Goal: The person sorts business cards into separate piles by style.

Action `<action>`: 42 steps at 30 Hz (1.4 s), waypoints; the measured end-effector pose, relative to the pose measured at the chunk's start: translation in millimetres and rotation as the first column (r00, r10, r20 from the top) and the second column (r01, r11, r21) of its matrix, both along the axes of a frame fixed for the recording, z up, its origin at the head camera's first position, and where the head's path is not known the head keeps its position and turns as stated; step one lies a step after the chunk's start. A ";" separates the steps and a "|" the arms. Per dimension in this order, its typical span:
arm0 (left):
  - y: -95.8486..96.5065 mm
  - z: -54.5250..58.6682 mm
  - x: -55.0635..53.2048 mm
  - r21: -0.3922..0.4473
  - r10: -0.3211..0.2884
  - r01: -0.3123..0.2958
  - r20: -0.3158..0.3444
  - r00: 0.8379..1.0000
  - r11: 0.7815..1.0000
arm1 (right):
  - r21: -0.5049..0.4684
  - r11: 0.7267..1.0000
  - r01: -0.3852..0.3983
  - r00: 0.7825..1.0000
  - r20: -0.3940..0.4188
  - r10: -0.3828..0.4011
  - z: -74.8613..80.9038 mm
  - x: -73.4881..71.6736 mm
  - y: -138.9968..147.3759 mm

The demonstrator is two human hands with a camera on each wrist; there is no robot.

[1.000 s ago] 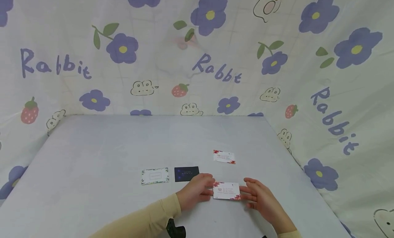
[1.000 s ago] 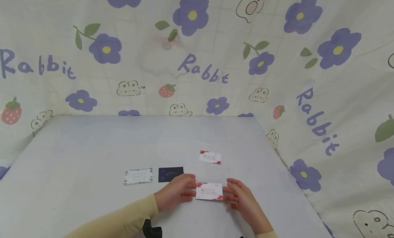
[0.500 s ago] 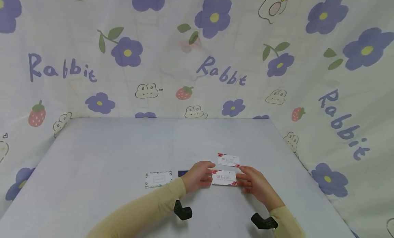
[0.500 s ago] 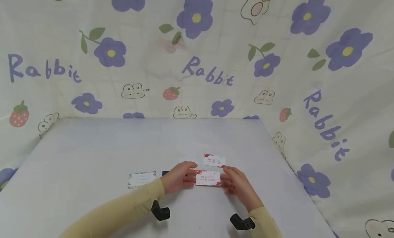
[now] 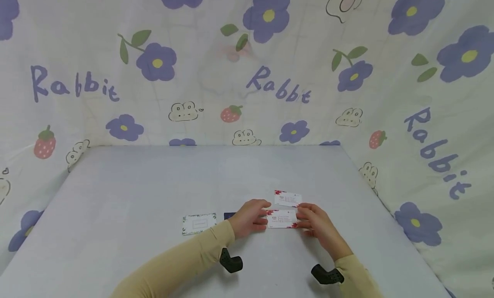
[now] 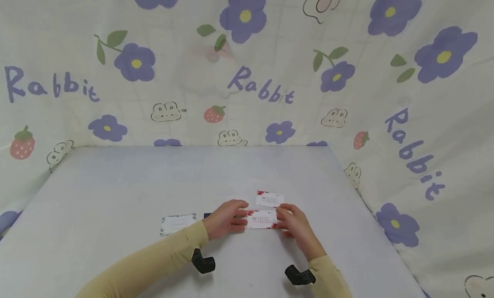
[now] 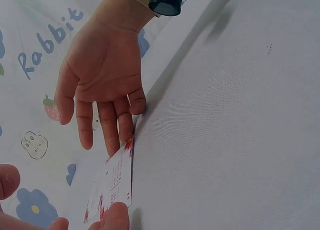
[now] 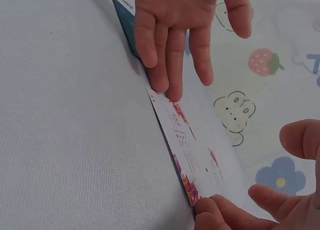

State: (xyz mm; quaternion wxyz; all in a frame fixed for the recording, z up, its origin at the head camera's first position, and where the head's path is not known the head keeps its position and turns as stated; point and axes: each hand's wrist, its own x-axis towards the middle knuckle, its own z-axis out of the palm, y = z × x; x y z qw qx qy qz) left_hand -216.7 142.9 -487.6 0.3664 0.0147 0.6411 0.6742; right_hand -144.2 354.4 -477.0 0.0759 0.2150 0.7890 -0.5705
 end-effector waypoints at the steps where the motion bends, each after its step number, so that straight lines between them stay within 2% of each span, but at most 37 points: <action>1: -0.4 0.5 0.2 -0.001 0.000 0.000 0.000 1.000 1.000 | 0.010 1.000 0.001 1.000 0.001 -0.001 0.1 -0.3 -0.9; 5: -1.9 2.1 0.8 0.006 0.001 -0.001 0.000 1.000 1.000 | 0.024 1.000 0.015 1.000 0.002 -0.015 0.2 -0.2 -3.6; 11: -7.1 5.0 0.4 0.017 0.012 -0.012 0.010 1.000 1.000 | -0.008 1.000 0.019 1.000 -0.004 -0.019 1.1 4.0 -3.1; 25: -23.4 7.1 -5.7 0.034 0.035 -0.035 0.003 0.999 0.999 | -0.019 1.000 0.023 1.000 -0.020 -0.023 7.1 6.8 1.8; 32: -26.9 6.0 -6.8 0.039 0.026 -0.026 -0.007 1.000 0.999 | -0.020 1.000 0.015 1.000 -0.025 -0.015 8.0 6.1 -0.5; 42: -26.9 11.1 -6.4 0.040 0.014 -0.013 -0.021 1.000 0.999 | -0.018 1.000 0.013 1.000 -0.022 -0.013 9.3 6.0 -0.4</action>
